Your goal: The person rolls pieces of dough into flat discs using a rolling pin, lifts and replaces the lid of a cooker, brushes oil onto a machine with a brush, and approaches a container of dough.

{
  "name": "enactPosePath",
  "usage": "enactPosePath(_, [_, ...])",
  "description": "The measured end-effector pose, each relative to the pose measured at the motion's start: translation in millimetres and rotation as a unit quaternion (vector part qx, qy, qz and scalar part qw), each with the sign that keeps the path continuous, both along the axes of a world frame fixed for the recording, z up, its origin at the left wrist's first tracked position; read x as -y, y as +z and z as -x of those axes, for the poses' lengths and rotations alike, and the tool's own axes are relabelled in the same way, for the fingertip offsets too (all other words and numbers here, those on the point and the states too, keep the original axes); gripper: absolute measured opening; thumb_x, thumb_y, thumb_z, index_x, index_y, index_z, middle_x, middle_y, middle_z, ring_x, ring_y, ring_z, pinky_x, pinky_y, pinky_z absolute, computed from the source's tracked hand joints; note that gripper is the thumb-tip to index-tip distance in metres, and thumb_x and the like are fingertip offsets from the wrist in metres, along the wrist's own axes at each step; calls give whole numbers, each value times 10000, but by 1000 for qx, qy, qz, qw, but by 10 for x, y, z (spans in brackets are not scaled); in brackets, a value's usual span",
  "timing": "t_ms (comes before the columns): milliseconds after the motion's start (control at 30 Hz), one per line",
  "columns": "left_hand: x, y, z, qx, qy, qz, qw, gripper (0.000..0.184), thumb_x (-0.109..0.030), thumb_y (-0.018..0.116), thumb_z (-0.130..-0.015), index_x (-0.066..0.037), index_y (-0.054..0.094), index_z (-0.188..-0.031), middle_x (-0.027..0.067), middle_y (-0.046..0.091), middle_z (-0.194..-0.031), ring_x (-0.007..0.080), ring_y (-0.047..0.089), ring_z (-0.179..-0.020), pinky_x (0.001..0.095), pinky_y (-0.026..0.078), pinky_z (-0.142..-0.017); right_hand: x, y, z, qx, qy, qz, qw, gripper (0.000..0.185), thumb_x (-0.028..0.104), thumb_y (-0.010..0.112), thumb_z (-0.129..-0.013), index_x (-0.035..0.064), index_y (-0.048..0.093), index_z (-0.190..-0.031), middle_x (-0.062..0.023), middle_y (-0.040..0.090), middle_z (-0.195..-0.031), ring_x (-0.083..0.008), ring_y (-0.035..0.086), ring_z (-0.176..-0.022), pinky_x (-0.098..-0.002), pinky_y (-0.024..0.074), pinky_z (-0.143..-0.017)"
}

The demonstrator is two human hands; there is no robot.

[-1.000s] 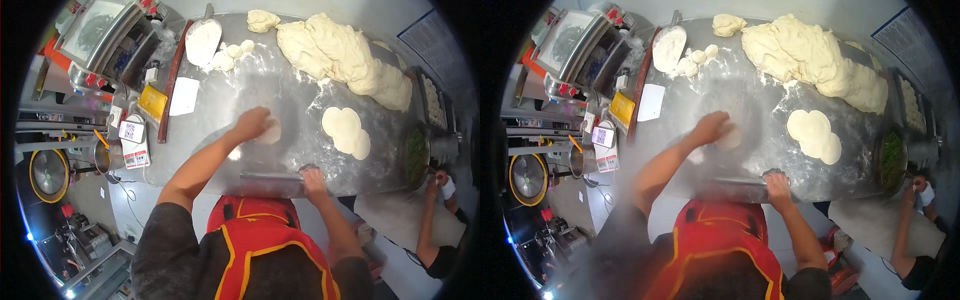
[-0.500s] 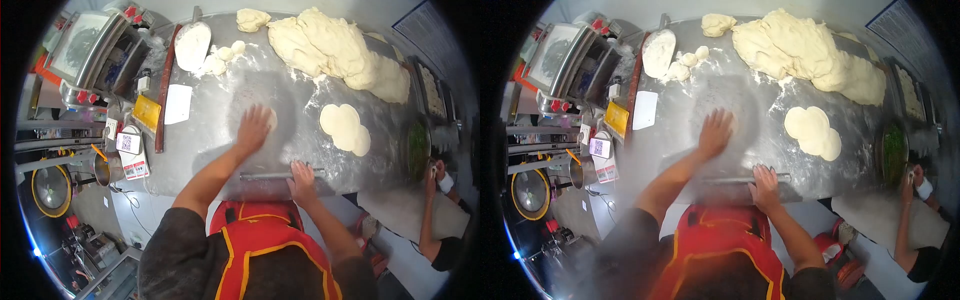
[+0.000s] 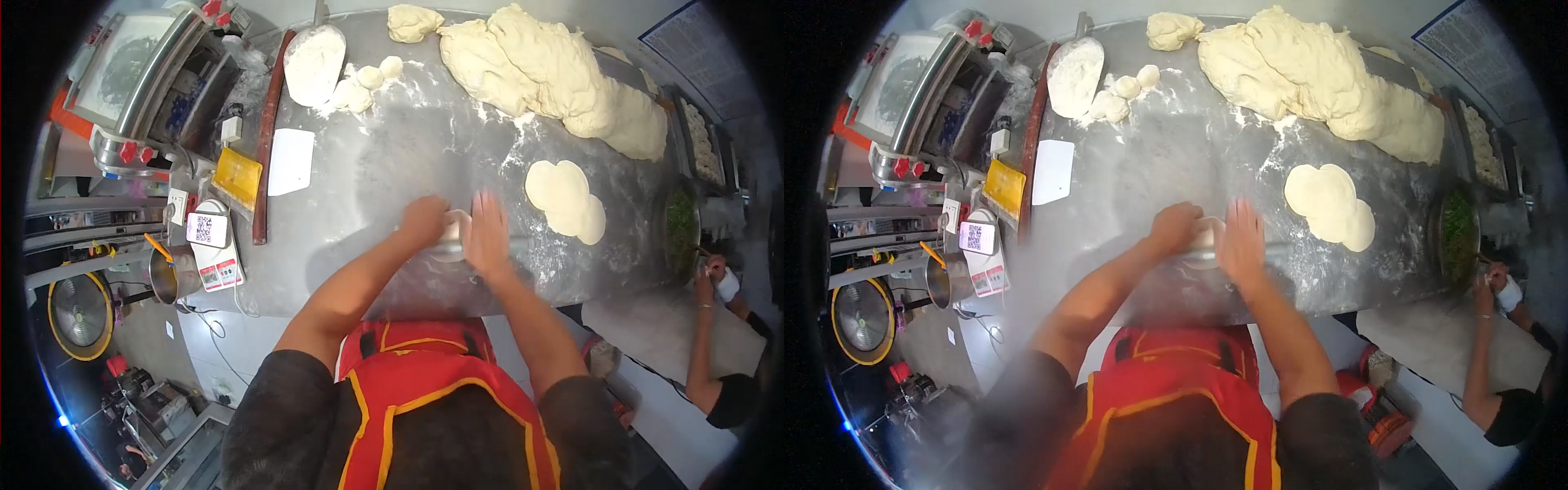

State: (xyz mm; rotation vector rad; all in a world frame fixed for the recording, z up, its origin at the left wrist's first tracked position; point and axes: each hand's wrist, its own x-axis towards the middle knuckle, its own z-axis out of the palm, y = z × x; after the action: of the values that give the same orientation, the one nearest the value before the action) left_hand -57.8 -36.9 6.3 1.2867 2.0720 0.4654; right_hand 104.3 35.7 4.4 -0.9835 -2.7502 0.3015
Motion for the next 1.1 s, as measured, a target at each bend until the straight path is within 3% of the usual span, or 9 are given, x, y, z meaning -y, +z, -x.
enactPosePath(133, [529, -135, 77, 95, 94, -37, 990, 340, -381, 593, -842, -84, 677, -985, 139, 693, -951, 339, 643, -928, 442, 491, -811, 451, 47, -487, 18, 36, 12, 999, 526, 238, 511, -925, -78, 430, -1338, -286, 440, -1384, -412, 406, -1305, -550, 260, -1099])
enactPosePath(300, [5, 114, 92, 50, 10, 11, 999, 319, -357, 570, -860, -93, 680, -1003, 131, 693, -989, 343, 645, -944, 441, 494, -824, -263, -39, 425, 58, -22, -6, 998, 541, 277, 489, -941, -70, 417, -1348, -263, 420, -1412, -366, 377, -1337, -538, 263, -1100])
enactPosePath(433, [-97, 125, 100, 38, -72, 1, 997, 303, -327, 563, -860, -100, 687, -1017, 141, 690, -996, 362, 645, -933, 461, 488, -834, -166, 22, 365, 39, 11, -3, 999, 535, 278, 494, -940, -58, 425, -1350, -259, 416, -1417, -363, 377, -1338, -536, 250, -1110])
enactPosePath(533, [222, -71, 234, 11, 56, -18, 998, 295, -309, 561, -856, -101, 696, -1016, 166, 684, -1009, 371, 637, -957, 470, 485, -842, 535, 136, -478, 54, 63, 55, 995, 551, 247, 525, -916, -67, 411, -1354, -264, 431, -1397, -385, 378, -1327, -543, 245, -1107])
enactPosePath(633, [526, -44, 296, 74, 55, 12, 996, 271, -308, 566, -861, -98, 700, -967, 171, 683, -974, 375, 634, -954, 478, 485, -829, 561, 93, -480, 9, 65, 8, 998, 559, 252, 538, -908, -59, 416, -1355, -261, 440, -1391, -367, 385, -1328, -550, 237, -1108])
enactPosePath(767, [147, 26, 219, -9, -48, 50, 998, 252, -302, 583, -864, -91, 693, -943, 166, 684, -963, 365, 636, -952, 475, 488, -822, -138, 73, 431, 77, 8, -26, 997, 547, 290, 503, -935, -23, 421, -1376, -211, 431, -1431, -327, 373, -1350, -552, 235, -1107])
enactPosePath(933, [75, 309, 308, -31, -109, 74, 991, 262, -327, 611, -853, -97, 690, -951, 153, 688, -983, 346, 639, -963, 473, 485, -839, 107, 133, 175, 46, 30, -9, 998, 532, 260, 490, -935, -32, 425, -1375, -216, 434, -1425, -335, 380, -1344, -557, 236, -1104])
enactPosePath(1033, [464, -10, 386, 30, 79, 20, 996, 292, -371, 614, -855, -106, 685, -955, 150, 690, -962, 341, 646, -938, 470, 492, -815, 580, 112, -442, 44, 60, 44, 996, 526, 242, 496, -928, -62, 430, -1352, -245, 445, -1396, -346, 391, -1337, -570, 235, -1099])
enactPosePath(1100, [601, -301, 285, 26, 53, -56, 997, 274, -332, 607, -855, -81, 676, -941, 180, 684, -934, 371, 650, -903, 482, 496, -784, 670, 113, -507, -5, 61, 39, 997, 505, 240, 500, -931, -75, 454, -1323, -259, 451, -1381, -352, 398, -1331, -576, 236, -1096])
